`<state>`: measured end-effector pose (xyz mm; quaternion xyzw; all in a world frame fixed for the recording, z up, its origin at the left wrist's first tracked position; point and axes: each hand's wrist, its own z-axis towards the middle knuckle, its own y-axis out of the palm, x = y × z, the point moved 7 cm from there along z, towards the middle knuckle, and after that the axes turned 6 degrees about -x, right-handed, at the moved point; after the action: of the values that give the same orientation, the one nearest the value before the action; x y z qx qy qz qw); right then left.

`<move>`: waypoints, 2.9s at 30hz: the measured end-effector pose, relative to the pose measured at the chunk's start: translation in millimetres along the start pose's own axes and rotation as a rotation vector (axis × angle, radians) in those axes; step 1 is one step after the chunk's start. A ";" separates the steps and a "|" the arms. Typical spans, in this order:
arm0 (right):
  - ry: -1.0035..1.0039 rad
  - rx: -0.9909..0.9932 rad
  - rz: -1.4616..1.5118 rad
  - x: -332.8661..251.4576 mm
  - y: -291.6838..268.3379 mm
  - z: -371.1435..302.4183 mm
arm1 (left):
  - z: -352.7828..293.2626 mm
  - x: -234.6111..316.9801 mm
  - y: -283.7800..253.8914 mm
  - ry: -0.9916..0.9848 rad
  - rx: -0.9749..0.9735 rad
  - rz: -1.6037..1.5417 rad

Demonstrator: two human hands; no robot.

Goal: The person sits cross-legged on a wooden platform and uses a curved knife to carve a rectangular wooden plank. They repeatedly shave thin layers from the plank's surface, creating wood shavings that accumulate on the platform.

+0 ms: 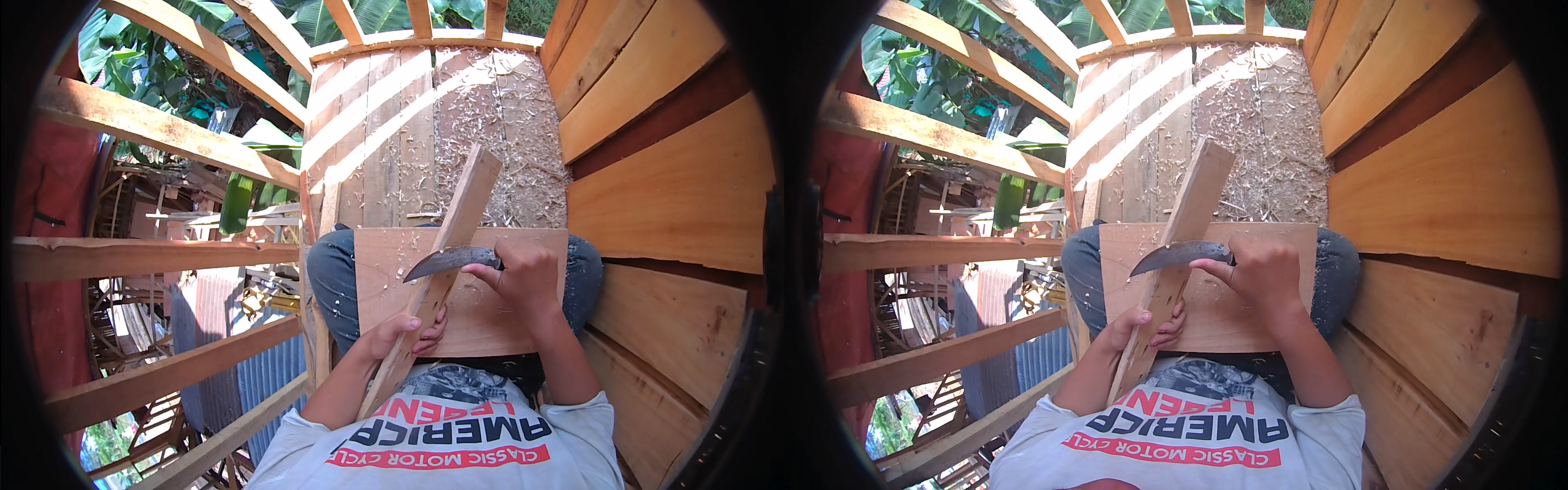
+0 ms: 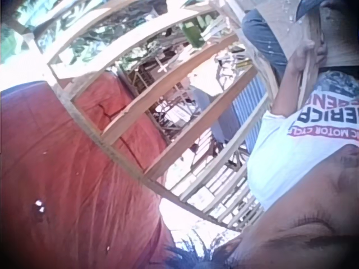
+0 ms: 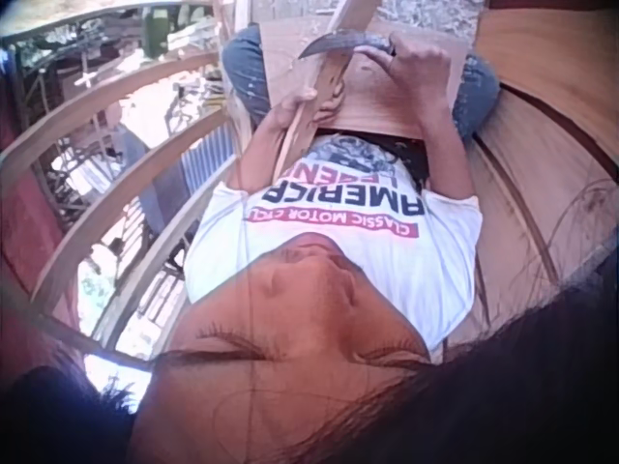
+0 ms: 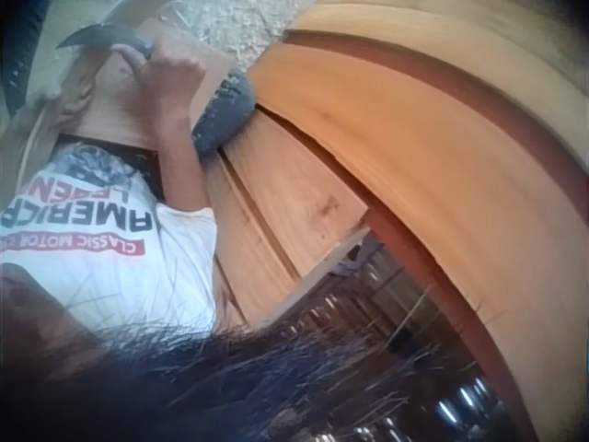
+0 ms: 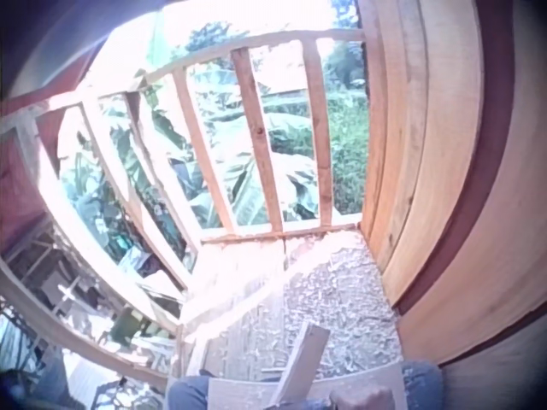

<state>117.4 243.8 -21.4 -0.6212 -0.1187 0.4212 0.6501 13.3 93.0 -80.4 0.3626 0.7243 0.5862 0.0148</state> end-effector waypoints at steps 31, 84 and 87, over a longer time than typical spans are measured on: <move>0.589 0.039 1.574 9.3 15.7 -16.2 | 20.8 13.8 43.5 -0.169 -0.220 0.037; -0.041 0.167 0.079 2.3 -64.3 19.4 | 10.6 38.4 58.3 0.079 0.154 0.628; -0.136 0.228 -0.021 1.5 -71.1 25.9 | 7.8 34.7 58.9 0.102 0.150 0.627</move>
<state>129.2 272.1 47.8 -0.5118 -0.1205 0.4663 0.7114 21.1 121.3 -18.2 0.5381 0.6184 0.5247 -0.2295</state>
